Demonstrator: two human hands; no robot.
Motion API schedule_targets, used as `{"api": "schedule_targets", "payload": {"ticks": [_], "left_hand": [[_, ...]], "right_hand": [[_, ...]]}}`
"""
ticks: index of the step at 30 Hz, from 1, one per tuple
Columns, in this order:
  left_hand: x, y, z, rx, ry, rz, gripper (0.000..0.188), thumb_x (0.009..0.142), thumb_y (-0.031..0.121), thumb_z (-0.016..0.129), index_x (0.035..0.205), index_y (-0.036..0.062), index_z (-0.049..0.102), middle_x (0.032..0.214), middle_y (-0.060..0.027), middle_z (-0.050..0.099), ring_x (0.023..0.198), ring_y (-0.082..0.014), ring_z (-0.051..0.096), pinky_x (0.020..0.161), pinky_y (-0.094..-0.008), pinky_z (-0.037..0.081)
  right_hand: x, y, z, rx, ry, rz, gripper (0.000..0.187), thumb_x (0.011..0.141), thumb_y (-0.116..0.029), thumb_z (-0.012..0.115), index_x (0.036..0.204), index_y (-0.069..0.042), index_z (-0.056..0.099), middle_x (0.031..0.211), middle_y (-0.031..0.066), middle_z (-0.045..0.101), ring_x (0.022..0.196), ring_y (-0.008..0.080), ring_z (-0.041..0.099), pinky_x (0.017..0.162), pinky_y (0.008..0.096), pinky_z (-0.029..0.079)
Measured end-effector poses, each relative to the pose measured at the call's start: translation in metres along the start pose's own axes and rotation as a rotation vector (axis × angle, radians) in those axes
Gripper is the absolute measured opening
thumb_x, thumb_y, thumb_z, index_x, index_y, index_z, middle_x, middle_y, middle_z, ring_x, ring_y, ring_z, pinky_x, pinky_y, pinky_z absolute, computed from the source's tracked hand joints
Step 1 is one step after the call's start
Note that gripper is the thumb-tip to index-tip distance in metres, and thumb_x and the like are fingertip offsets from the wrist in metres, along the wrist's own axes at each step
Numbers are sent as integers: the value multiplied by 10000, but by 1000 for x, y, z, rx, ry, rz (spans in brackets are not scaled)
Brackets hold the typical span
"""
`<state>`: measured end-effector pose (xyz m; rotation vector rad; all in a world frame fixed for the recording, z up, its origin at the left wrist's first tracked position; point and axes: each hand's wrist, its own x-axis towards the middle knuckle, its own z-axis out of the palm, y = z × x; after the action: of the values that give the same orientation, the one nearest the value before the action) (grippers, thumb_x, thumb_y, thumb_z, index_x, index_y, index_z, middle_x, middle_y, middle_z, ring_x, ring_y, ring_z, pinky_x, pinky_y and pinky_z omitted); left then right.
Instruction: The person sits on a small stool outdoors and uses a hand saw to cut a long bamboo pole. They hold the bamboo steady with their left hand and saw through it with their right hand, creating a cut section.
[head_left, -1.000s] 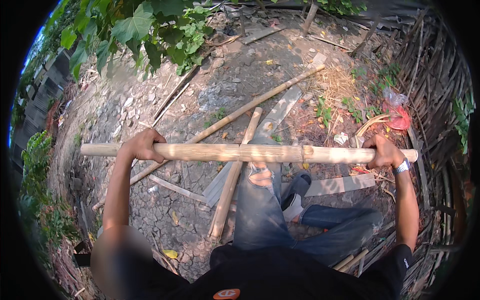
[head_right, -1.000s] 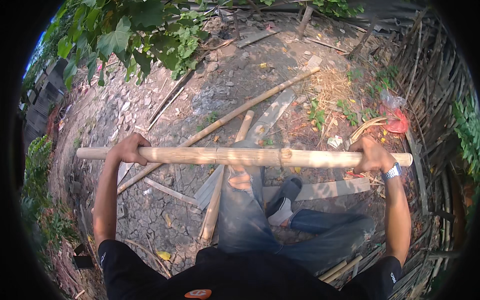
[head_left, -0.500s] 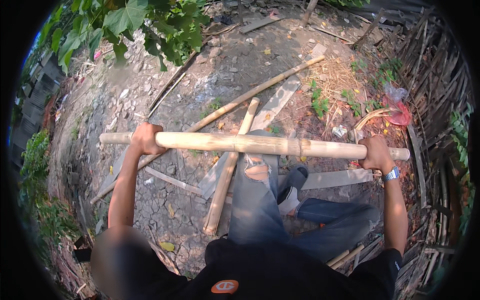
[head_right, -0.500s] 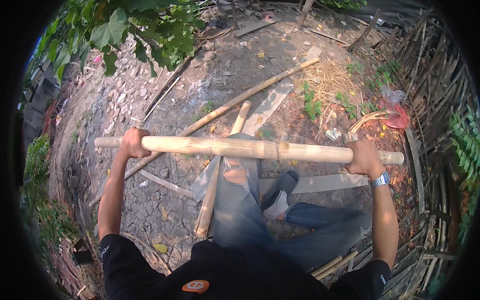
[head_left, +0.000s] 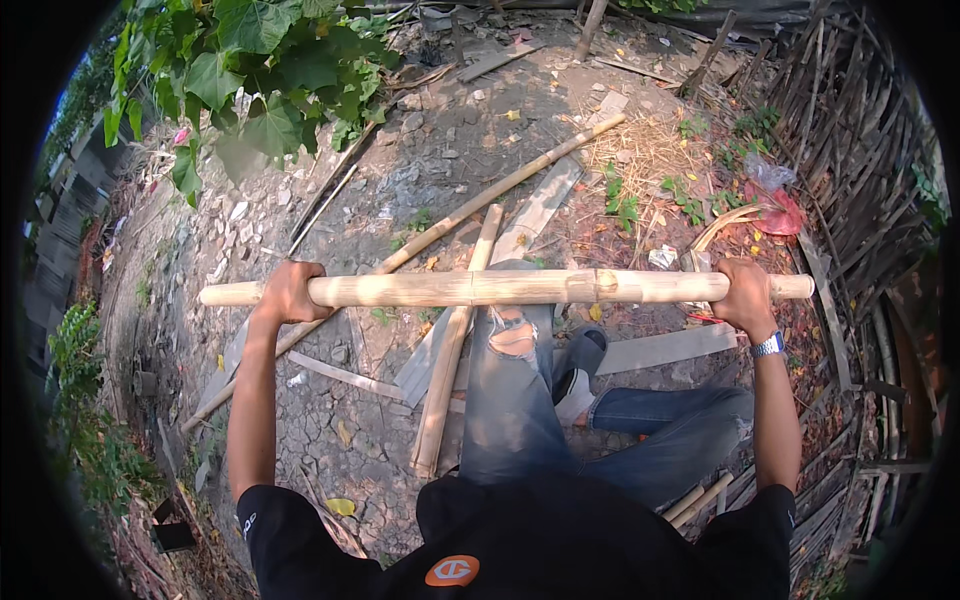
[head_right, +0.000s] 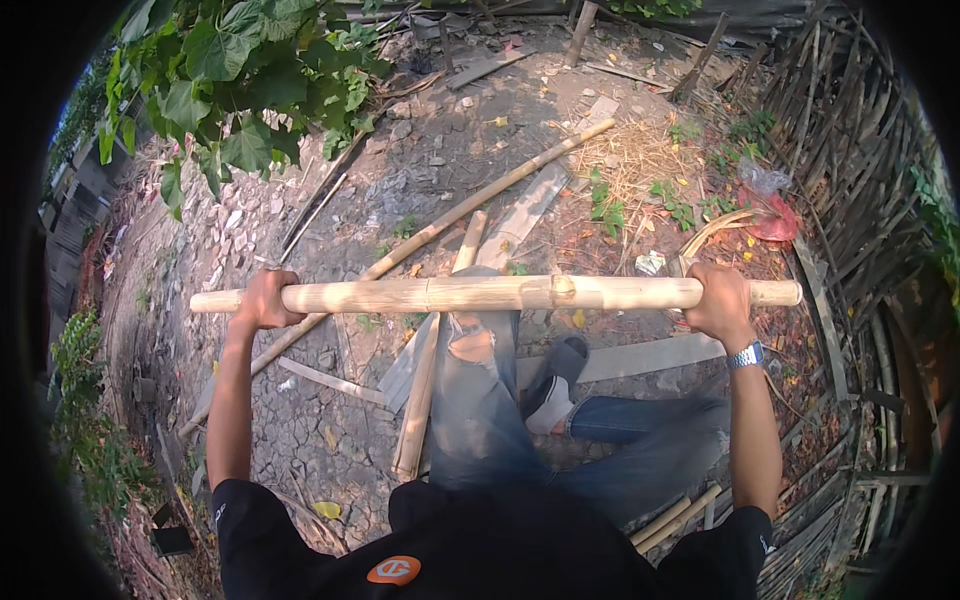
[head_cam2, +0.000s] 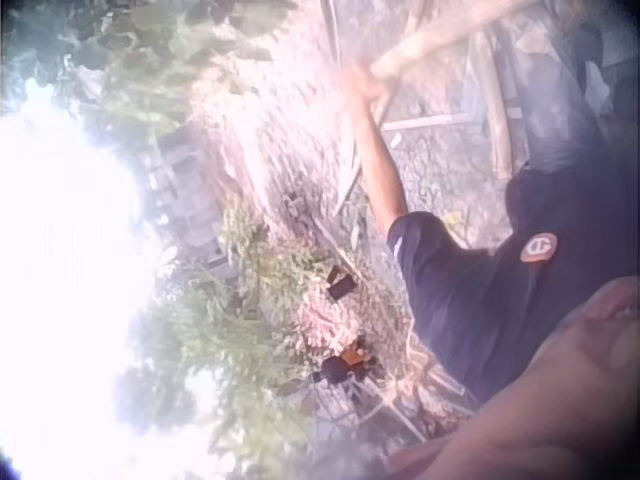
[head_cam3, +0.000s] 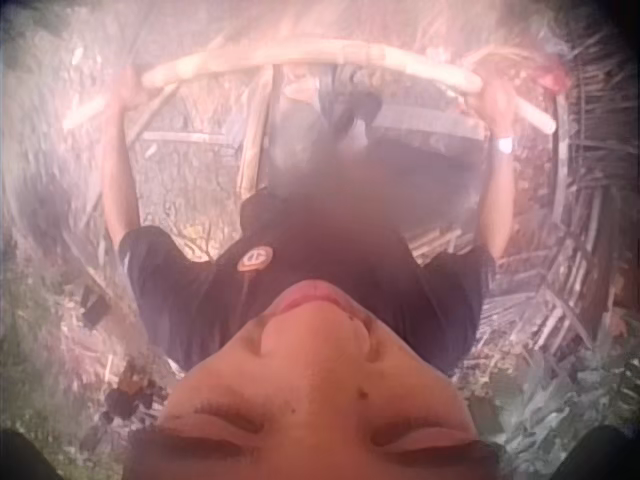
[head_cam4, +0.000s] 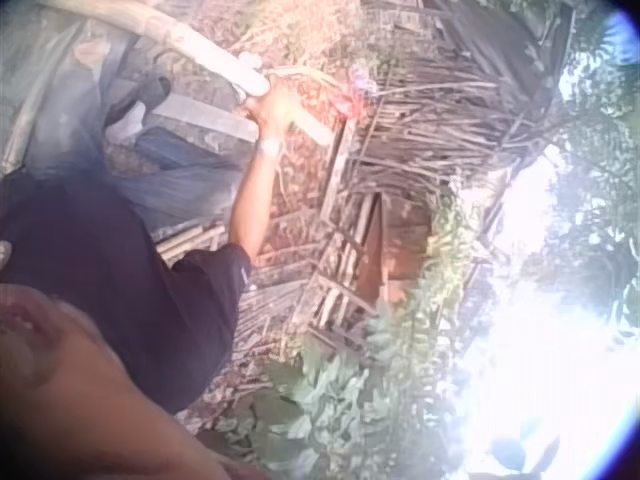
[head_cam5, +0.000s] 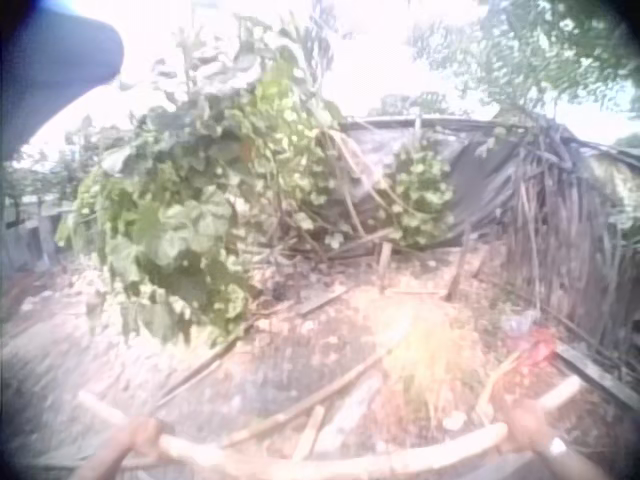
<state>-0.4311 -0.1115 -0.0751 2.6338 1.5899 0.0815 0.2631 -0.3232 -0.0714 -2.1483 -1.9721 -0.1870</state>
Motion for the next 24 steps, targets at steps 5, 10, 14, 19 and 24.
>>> {"api": "schedule_targets", "payload": {"ticks": [5, 10, 14, 19, 24], "left_hand": [[-18, -5, -24, -70, 148, -47, 398, 554, 247, 830, 883, 75, 686, 800, -184, 724, 785, -395, 721, 728, -469, 574], [-23, -20, -2, 127, 555, 73, 369, 616, 197, 851, 895, 110, 625, 842, -94, 665, 830, -334, 668, 744, -445, 487], [-49, -39, 39, 168, 555, 8, 395, 604, 210, 861, 913, 117, 633, 858, -74, 629, 890, -314, 628, 774, -441, 426], [-67, -29, 100, -160, 133, -25, 372, 599, 309, 865, 862, 71, 756, 827, -164, 732, 801, -381, 719, 767, -469, 561], [-61, 33, 213, -470, -115, -127, 402, 627, 297, 802, 937, 54, 724, 902, -208, 707, 853, -426, 703, 787, -485, 569]], "right_hand": [[3, -1, -3, -107, 495, -74, 301, 656, -138, 780, 929, -98, 659, 934, 95, 629, 947, 315, 610, 856, 419, 399], [16, 3, 9, 23, 85, -128, 360, 617, -152, 797, 936, -71, 652, 1001, 139, 593, 970, 383, 577, 893, 470, 446], [20, -2, 28, 201, -321, -153, 381, 611, -171, 819, 926, -40, 650, 911, 186, 668, 914, 426, 652, 823, 497, 522], [5, 5, 92, 370, -442, -87, 366, 621, -228, 835, 901, -46, 684, 855, 208, 722, 862, 415, 707, 776, 478, 553], [-17, -15, 187, 537, -376, -89, 310, 626, -206, 833, 865, -54, 709, 847, 189, 732, 827, 398, 717, 769, 450, 565]]}}
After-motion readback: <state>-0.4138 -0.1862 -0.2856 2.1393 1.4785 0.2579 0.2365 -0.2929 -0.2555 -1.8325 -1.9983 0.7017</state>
